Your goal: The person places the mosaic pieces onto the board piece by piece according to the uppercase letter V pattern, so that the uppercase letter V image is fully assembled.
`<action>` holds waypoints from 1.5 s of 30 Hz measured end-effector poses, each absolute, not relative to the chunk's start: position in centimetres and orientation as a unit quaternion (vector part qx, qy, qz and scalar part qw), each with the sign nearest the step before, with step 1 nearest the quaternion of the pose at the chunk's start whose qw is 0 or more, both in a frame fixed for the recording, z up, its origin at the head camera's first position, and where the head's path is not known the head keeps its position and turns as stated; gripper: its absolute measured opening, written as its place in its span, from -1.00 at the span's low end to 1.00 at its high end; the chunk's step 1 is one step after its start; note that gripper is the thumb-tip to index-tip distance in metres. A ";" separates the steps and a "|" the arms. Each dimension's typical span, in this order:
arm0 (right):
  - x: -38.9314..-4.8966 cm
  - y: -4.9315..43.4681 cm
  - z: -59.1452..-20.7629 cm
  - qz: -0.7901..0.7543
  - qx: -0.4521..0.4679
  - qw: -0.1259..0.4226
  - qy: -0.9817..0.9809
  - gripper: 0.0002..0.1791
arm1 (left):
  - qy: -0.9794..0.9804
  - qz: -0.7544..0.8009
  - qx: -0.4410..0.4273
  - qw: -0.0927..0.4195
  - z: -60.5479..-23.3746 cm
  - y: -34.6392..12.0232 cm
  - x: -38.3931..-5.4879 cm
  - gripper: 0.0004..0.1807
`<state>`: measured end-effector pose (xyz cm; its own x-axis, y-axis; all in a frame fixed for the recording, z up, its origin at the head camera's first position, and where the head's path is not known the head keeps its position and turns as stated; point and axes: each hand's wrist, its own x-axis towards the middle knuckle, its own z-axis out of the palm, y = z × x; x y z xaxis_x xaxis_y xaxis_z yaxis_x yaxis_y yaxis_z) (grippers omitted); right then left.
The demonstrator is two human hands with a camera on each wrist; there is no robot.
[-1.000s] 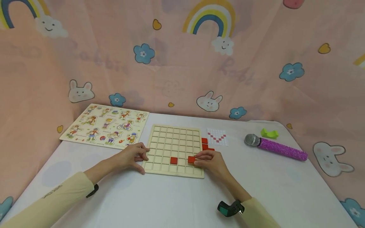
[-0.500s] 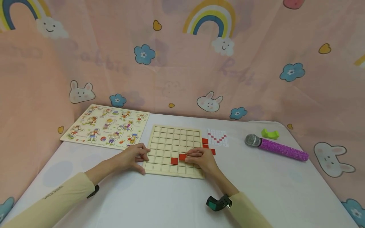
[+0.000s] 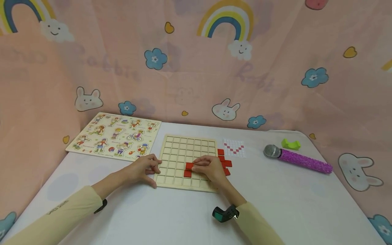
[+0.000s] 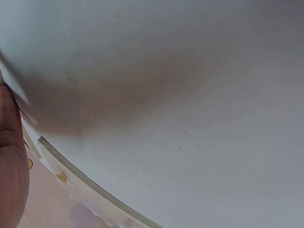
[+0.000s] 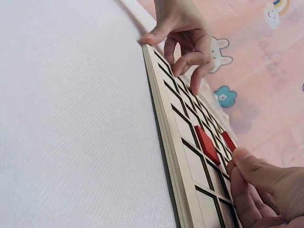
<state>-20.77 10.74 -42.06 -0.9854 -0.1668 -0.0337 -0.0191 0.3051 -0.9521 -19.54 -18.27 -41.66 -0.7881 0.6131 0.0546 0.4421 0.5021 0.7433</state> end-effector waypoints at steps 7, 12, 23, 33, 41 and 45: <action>-21.1 10.1 -42.1 -0.567 -0.058 0.053 0.820 -0.78 | 0.860 0.391 0.308 0.108 -41.6 -18.2 -19.5 -0.66; -21.3 9.7 -42.3 -0.565 -0.048 0.059 0.822 -0.77 | 0.859 0.394 0.307 0.111 -41.5 -18.1 -19.5 -0.65; -21.4 8.9 -42.1 -0.558 -0.105 0.038 0.822 -0.78 | 0.862 0.388 0.309 0.106 -41.2 -17.9 -19.4 -0.66; -21.3 8.3 -41.9 -0.532 -0.130 0.034 0.836 -0.76 | 0.860 0.395 0.305 0.108 -41.3 -18.0 -19.3 -0.65; -21.4 8.0 -41.9 -0.531 -0.137 0.034 0.835 -0.76 | 0.857 0.403 0.302 0.111 -41.4 -18.0 -19.3 -0.64; -21.5 8.0 -41.8 -0.535 -0.131 0.038 0.834 -0.76 | 0.856 0.404 0.301 0.113 -41.4 -18.0 -19.3 -0.64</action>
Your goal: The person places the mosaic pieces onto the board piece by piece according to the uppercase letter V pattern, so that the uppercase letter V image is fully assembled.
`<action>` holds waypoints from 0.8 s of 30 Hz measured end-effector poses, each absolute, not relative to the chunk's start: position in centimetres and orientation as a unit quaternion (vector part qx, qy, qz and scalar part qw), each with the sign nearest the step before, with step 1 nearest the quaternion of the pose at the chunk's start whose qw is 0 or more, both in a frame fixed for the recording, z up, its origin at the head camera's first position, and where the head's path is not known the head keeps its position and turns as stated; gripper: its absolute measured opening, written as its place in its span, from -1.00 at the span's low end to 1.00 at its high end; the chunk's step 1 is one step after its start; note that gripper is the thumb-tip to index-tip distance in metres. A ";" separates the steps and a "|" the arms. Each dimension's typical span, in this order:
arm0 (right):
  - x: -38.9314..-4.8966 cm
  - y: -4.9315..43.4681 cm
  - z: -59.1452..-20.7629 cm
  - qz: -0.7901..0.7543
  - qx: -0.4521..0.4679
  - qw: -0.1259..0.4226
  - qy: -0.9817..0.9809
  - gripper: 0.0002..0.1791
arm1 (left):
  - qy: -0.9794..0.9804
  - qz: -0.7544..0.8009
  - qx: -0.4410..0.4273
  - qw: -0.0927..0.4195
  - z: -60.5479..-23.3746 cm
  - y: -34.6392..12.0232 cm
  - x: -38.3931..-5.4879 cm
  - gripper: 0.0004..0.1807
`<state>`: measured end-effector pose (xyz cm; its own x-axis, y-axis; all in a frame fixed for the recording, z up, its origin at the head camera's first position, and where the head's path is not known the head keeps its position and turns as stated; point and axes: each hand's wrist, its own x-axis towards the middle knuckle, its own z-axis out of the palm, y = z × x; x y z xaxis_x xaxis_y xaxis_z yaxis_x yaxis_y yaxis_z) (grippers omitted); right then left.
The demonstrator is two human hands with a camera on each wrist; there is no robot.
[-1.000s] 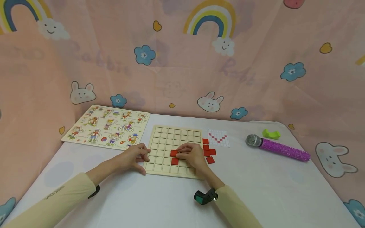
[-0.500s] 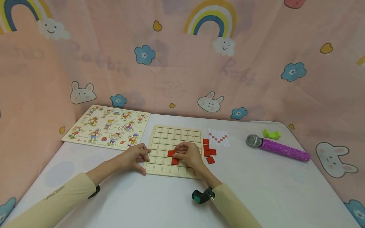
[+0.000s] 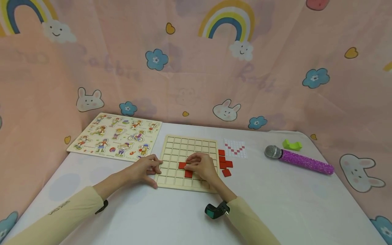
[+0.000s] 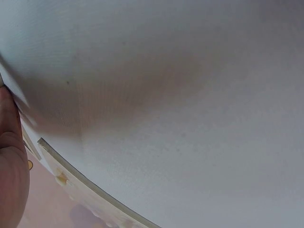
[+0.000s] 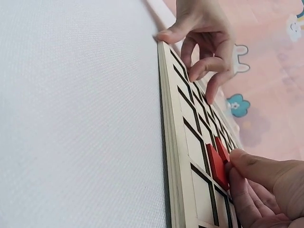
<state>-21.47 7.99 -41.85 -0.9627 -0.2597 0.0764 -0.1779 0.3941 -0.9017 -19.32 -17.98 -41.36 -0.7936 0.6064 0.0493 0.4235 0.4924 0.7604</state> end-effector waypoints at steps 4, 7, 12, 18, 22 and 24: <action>-21.5 7.9 -41.8 -0.541 -0.125 0.043 0.831 -0.76 | 0.858 0.401 0.299 0.113 -41.4 -18.0 -19.2 -0.65; -21.4 7.9 -41.7 -0.544 -0.122 0.044 0.829 -0.76 | 0.859 0.403 0.297 0.113 -41.3 -18.0 -19.2 -0.65; -21.3 7.7 -41.6 -0.548 -0.122 0.046 0.826 -0.76 | 0.856 0.411 0.291 0.118 -41.3 -17.9 -19.2 -0.64; -21.3 7.6 -41.8 -0.550 -0.133 0.044 0.823 -0.76 | 0.854 0.415 0.287 0.124 -41.4 -17.9 -19.1 -0.65; -21.4 7.7 -41.7 -0.554 -0.132 0.046 0.821 -0.75 | 0.855 0.414 0.286 0.125 -41.4 -17.9 -19.2 -0.65; -21.4 8.0 -41.7 -0.560 -0.128 0.048 0.817 -0.75 | 0.856 0.413 0.286 0.124 -41.4 -17.9 -19.2 -0.65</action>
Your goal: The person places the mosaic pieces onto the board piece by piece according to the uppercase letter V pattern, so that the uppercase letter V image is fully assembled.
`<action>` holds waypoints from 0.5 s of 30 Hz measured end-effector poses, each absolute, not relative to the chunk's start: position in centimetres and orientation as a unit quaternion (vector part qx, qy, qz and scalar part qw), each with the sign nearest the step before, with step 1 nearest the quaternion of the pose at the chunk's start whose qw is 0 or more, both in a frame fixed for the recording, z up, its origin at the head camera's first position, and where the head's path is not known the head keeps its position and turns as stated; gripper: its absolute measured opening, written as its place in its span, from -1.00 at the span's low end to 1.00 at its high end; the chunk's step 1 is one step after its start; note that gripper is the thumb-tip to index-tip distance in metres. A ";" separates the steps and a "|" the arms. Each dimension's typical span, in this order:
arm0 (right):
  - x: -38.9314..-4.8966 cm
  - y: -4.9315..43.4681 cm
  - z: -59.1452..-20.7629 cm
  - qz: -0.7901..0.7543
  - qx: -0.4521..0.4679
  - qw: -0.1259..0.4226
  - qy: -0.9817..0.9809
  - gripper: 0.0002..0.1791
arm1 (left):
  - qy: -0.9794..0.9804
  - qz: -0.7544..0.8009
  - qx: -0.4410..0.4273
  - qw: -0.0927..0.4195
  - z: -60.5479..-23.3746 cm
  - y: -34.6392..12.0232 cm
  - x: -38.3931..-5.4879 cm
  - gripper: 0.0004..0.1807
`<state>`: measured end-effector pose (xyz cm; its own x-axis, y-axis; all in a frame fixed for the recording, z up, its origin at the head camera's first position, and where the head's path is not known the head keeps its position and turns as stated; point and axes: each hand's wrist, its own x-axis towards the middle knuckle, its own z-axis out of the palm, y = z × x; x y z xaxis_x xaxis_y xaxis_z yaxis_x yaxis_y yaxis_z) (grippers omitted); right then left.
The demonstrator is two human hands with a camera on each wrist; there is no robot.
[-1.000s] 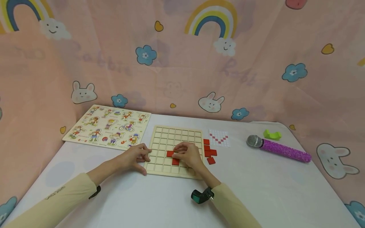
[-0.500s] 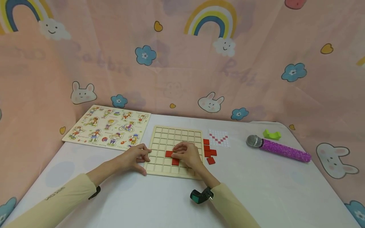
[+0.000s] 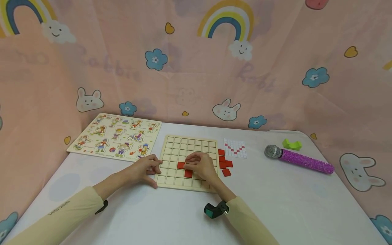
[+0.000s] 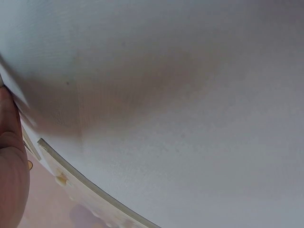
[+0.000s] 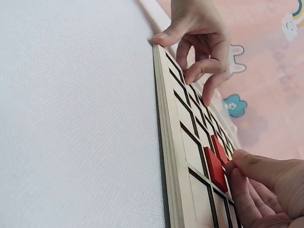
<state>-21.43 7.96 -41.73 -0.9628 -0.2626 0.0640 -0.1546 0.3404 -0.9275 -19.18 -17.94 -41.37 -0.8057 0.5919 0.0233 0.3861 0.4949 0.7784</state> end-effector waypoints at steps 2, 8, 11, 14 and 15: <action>-21.5 8.3 -41.8 -0.571 -0.118 0.053 0.811 -0.75 | 0.856 0.414 0.284 0.125 -41.4 -18.0 -19.2 -0.65; -21.3 10.1 -41.9 -0.594 -0.080 0.056 0.798 -0.75 | 0.854 0.418 0.280 0.129 -41.3 -18.0 -19.2 -0.65; -20.9 11.3 -41.9 -0.596 -0.065 0.047 0.799 -0.74 | 0.854 0.417 0.283 0.127 -41.3 -17.9 -19.2 -0.65; -20.4 12.7 -41.6 -0.591 -0.063 0.040 0.803 -0.72 | 0.855 0.416 0.282 0.128 -41.2 -17.9 -19.1 -0.65; -20.2 13.3 -41.5 -0.589 -0.064 0.038 0.805 -0.71 | 0.855 0.415 0.282 0.128 -41.2 -17.9 -19.1 -0.65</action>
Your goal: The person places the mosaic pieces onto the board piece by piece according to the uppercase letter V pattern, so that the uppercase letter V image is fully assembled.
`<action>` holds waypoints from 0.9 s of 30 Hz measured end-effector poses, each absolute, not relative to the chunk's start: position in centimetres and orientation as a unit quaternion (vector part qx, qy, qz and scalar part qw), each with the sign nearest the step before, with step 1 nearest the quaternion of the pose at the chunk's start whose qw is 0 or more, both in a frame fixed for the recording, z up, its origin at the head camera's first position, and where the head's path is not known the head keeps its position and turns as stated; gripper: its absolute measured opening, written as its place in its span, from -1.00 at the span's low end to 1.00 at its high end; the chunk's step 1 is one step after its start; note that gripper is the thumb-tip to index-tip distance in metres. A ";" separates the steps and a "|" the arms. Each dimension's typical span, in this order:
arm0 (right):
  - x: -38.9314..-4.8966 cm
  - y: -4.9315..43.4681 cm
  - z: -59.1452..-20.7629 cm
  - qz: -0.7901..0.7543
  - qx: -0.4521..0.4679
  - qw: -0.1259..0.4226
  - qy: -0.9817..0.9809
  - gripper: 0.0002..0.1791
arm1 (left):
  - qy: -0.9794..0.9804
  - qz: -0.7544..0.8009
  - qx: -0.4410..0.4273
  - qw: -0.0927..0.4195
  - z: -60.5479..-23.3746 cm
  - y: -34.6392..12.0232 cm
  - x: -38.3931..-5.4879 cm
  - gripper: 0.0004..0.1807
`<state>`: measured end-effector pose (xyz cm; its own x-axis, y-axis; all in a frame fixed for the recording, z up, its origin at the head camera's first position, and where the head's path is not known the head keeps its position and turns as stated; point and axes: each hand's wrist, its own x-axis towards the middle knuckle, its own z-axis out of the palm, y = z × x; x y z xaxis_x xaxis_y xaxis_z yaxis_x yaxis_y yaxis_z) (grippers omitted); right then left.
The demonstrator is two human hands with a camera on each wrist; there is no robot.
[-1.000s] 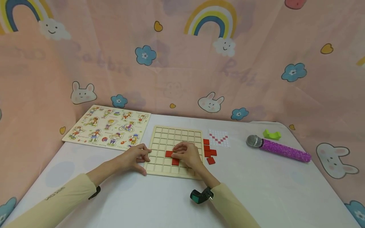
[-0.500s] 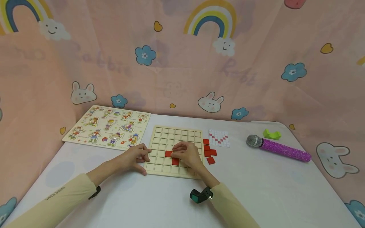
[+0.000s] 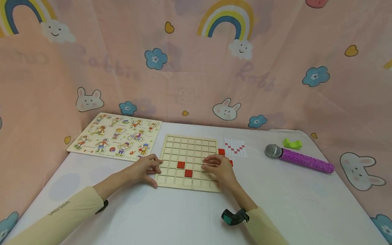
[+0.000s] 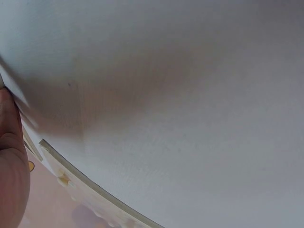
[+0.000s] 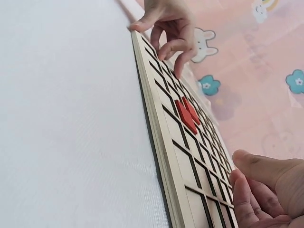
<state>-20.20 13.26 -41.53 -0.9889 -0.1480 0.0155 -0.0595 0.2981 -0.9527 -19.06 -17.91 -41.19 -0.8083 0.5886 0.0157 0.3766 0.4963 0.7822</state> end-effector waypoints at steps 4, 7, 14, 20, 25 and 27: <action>-19.7 15.4 -41.4 -0.578 -0.068 0.026 0.813 -0.69 | 0.860 0.405 0.287 0.121 -41.2 -17.9 -19.1 -0.65; -19.4 17.0 -41.6 -0.569 -0.066 0.017 0.820 -0.69 | 0.862 0.398 0.292 0.114 -41.4 -18.0 -19.1 -0.65; -18.9 19.9 -42.1 -0.554 -0.090 0.012 0.828 -0.68 | 0.862 0.398 0.293 0.113 -41.6 -18.1 -19.0 -0.65; -18.4 21.2 -42.6 -0.524 -0.093 0.010 0.847 -0.65 | 0.862 0.402 0.287 0.116 -41.6 -18.1 -19.0 -0.65; -18.3 21.8 -43.1 -0.529 -0.088 0.011 0.844 -0.61 | 0.861 0.401 0.290 0.116 -41.4 -18.0 -19.0 -0.65; -18.4 22.0 -43.2 -0.529 -0.086 0.010 0.844 -0.60 | 0.860 0.403 0.290 0.117 -41.4 -18.0 -19.0 -0.65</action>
<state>-18.35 22.00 -43.22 -0.9851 -0.1553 0.0739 -0.1343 0.4265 -0.8944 -19.03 -18.02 -41.37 -0.8040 0.5937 0.0333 0.4052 0.5059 0.7615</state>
